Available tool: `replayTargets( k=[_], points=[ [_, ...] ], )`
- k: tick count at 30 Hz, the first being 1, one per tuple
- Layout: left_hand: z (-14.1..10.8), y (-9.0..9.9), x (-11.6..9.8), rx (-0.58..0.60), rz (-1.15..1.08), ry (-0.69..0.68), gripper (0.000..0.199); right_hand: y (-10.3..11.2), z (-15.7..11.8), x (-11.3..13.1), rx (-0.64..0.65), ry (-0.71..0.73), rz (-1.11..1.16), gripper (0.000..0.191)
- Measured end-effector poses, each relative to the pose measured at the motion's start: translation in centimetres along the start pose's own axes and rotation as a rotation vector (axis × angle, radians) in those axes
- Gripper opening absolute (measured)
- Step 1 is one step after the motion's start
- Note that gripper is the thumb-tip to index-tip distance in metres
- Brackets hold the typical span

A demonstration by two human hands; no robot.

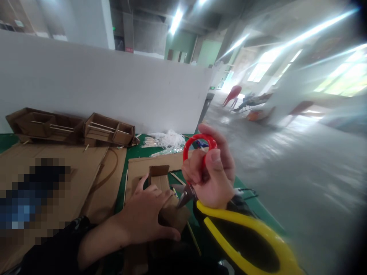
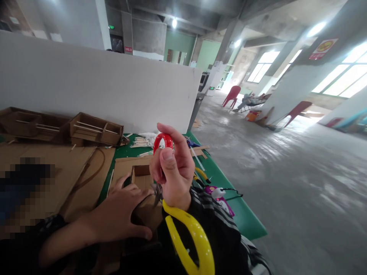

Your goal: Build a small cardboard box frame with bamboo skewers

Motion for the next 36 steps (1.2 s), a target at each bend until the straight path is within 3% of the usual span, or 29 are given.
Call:
replayTargets(
  k=[11,18,24,36],
  points=[
    [-0.2,-0.5,-0.3,-0.049,0.024,0.049,0.089,0.0,-0.5,0.2,-0.153,0.037,-0.150,0.030],
    [-0.1,-0.7,0.3,0.031,0.034,-0.008,0.086,0.6,0.1,-0.5,0.025,-0.023,-0.001,0.030],
    [0.4,-1.2,0.4,0.042,-0.002,0.010,0.088,1.2,-0.2,-0.9,-0.128,-0.031,-0.054,0.027],
    [0.3,-0.5,-0.1,0.068,0.003,0.066,0.086,1.3,0.1,-1.7,-0.217,-0.022,-0.173,0.024]
  ],
)
Point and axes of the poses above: each hand's wrist, its own z-axis towards the middle knuckle, its own y-axis out of the back of the hand, x = y × z, the point moved 5 cm from there along z, towards the middle knuckle, and after that the axes turned 15 degrees about x, right-handed, at the moved point
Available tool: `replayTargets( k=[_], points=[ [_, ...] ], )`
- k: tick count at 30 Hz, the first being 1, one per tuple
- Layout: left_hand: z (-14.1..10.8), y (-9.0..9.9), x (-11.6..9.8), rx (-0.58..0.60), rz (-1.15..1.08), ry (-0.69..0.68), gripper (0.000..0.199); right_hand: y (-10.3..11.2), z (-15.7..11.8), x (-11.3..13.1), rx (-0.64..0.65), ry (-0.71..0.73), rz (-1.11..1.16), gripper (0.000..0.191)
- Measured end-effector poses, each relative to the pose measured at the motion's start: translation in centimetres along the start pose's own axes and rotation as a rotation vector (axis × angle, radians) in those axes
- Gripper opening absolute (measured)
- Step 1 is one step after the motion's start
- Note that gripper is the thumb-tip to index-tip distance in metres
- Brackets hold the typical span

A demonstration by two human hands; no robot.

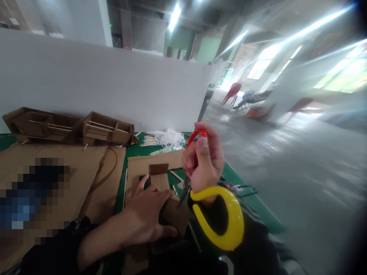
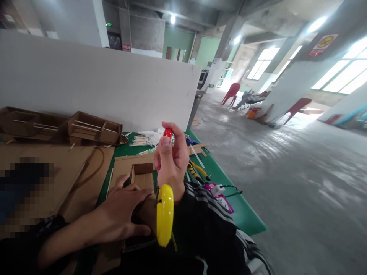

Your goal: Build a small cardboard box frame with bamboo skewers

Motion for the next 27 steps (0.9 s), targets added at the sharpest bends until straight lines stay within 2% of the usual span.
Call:
replayTargets(
  k=[8,14,16,19,24,27],
  points=[
    [-0.1,0.4,-0.5,0.001,-0.026,-0.033,0.072,0.4,-1.2,0.8,-0.127,0.093,-0.198,0.026],
    [-0.2,0.4,-0.4,0.000,-0.023,-0.037,0.064,0.2,-0.9,0.7,0.031,0.092,-0.158,0.022],
    [-0.2,0.4,-0.3,0.004,-0.017,-0.020,0.067,0.1,-0.7,0.8,0.035,0.095,-0.119,0.021],
    [-0.3,0.2,0.0,-0.020,0.019,0.009,0.076,0.1,-0.5,1.8,-0.028,0.112,-0.100,0.020],
    [-0.5,0.1,0.3,-0.056,0.037,0.001,0.077,0.2,-0.2,4.0,-0.104,0.154,-0.169,0.018],
    [-0.5,0.0,0.4,-0.047,0.038,-0.001,0.079,0.1,-0.2,4.1,-0.110,0.155,-0.160,0.018]
  ],
)
Point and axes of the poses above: each hand's wrist, its own z-axis towards the middle knuckle, its own y-axis out of the back of the hand, x = y × z, the point moved 5 cm from there along z, towards the middle knuckle, and after that the axes turned 15 degrees about x, right-handed, at the moved point
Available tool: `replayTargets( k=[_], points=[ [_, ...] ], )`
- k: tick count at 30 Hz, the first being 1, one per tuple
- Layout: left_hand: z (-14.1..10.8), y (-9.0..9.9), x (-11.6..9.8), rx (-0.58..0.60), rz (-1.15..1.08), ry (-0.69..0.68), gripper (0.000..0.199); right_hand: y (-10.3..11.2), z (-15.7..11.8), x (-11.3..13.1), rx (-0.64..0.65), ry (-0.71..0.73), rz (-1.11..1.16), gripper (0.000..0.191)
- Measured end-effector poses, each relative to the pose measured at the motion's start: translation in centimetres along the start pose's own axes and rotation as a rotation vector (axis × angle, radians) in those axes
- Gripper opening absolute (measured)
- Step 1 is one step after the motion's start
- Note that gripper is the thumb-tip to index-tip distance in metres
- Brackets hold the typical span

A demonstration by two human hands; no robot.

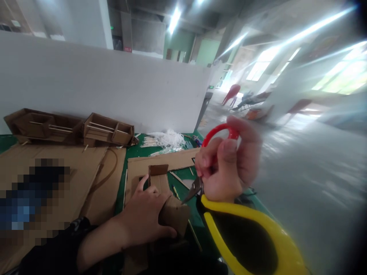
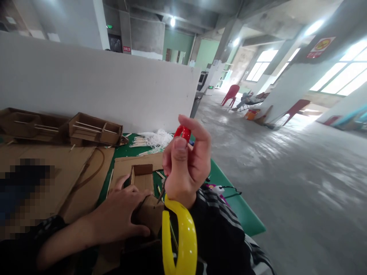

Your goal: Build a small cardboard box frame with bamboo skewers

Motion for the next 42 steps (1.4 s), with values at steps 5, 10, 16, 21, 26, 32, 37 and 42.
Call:
replayTargets(
  k=[5,10,16,21,26,32,37,42],
  points=[
    [0.2,-0.1,-0.1,0.019,0.007,0.007,0.080,-0.3,-0.4,-0.9,-0.009,-0.009,0.037,0.020],
    [0.3,-0.1,-0.2,0.025,-0.019,0.012,0.078,-0.3,-0.4,-1.2,0.028,0.044,0.039,0.020],
    [0.3,0.1,-0.2,0.028,-0.011,0.022,0.080,-0.4,-0.4,-1.1,0.036,0.062,0.028,0.021],
    [0.2,0.0,-0.3,0.024,0.000,0.023,0.078,-0.5,-0.5,-1.1,0.036,0.050,0.014,0.021],
    [0.2,0.0,-0.4,0.017,0.006,0.028,0.079,-0.4,-0.6,-1.4,0.063,0.055,0.015,0.020],
    [0.2,-0.1,-0.3,0.015,0.032,0.038,0.081,-0.2,-0.8,-1.7,0.077,0.061,0.030,0.020],
    [0.3,0.0,-0.5,-0.006,0.029,0.016,0.077,-0.3,-1.1,-1.4,0.047,0.068,-0.038,0.020],
    [0.3,-0.2,-0.5,-0.027,0.032,-0.022,0.067,-0.9,-1.5,-1.2,0.023,0.079,-0.095,0.022]
  ],
)
Point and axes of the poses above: each hand's wrist, its own z-axis towards the middle knuckle, its own y-axis out of the back of the hand, x = y × z, the point moved 5 cm from there along z, towards the middle knuckle, and after that the axes turned 15 degrees about x, right-handed, at the moved point
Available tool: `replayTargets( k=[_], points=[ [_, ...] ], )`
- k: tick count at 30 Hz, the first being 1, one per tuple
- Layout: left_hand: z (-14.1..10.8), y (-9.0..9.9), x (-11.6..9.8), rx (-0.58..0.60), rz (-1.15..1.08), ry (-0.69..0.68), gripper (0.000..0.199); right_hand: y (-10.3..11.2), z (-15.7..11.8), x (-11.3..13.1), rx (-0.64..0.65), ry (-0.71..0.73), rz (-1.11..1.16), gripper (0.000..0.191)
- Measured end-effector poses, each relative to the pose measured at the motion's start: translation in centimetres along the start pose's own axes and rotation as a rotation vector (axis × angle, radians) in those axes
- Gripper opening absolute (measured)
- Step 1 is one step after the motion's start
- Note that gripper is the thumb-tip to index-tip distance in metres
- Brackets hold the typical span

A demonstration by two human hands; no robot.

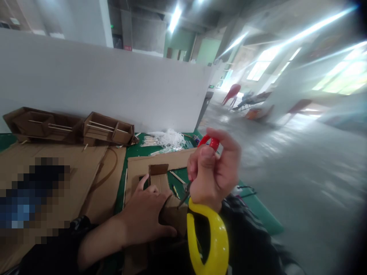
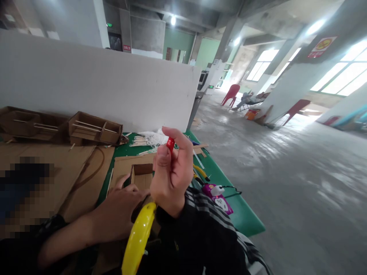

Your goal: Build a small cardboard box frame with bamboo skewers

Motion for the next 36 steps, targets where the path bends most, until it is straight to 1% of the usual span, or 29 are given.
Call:
replayTargets(
  k=[5,10,13,18,23,28,31,36],
  points=[
    [0.1,0.0,0.1,0.007,0.026,-0.030,0.064,-0.2,-0.4,0.0,-0.017,0.000,-0.071,0.024],
    [-0.1,0.7,-0.3,0.050,-0.018,-0.027,0.057,-0.4,-0.4,0.1,0.059,0.015,-0.090,0.028],
    [-0.2,0.9,-0.4,0.035,-0.028,-0.011,0.053,-0.4,-0.3,0.0,0.074,-0.001,-0.078,0.028],
    [-0.2,0.4,-0.4,0.031,0.002,-0.021,0.058,-0.6,-0.6,-1.0,0.070,-0.052,-0.014,0.026],
    [-0.2,0.3,0.0,0.033,-0.019,0.042,0.062,-0.9,-1.4,-1.8,0.116,-0.045,0.056,0.025],
    [0.0,0.0,0.2,-0.004,-0.021,0.026,0.060,-0.9,-1.2,-1.8,0.135,-0.044,0.081,0.026],
    [0.0,-0.1,0.2,-0.024,-0.046,0.011,0.064,-0.8,-1.2,-2.0,0.109,-0.066,0.127,0.025],
    [0.0,-0.2,0.0,-0.003,-0.065,-0.008,0.063,-0.7,-1.5,-2.4,0.108,-0.065,0.132,0.026]
  ],
)
Point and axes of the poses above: each hand's wrist, its own z-axis towards the middle knuckle, its own y-axis out of the back of the hand, x = y × z, the point moved 5 cm from there along z, towards the middle knuckle, and after that the axes turned 15 degrees about x, right-handed, at the moved point
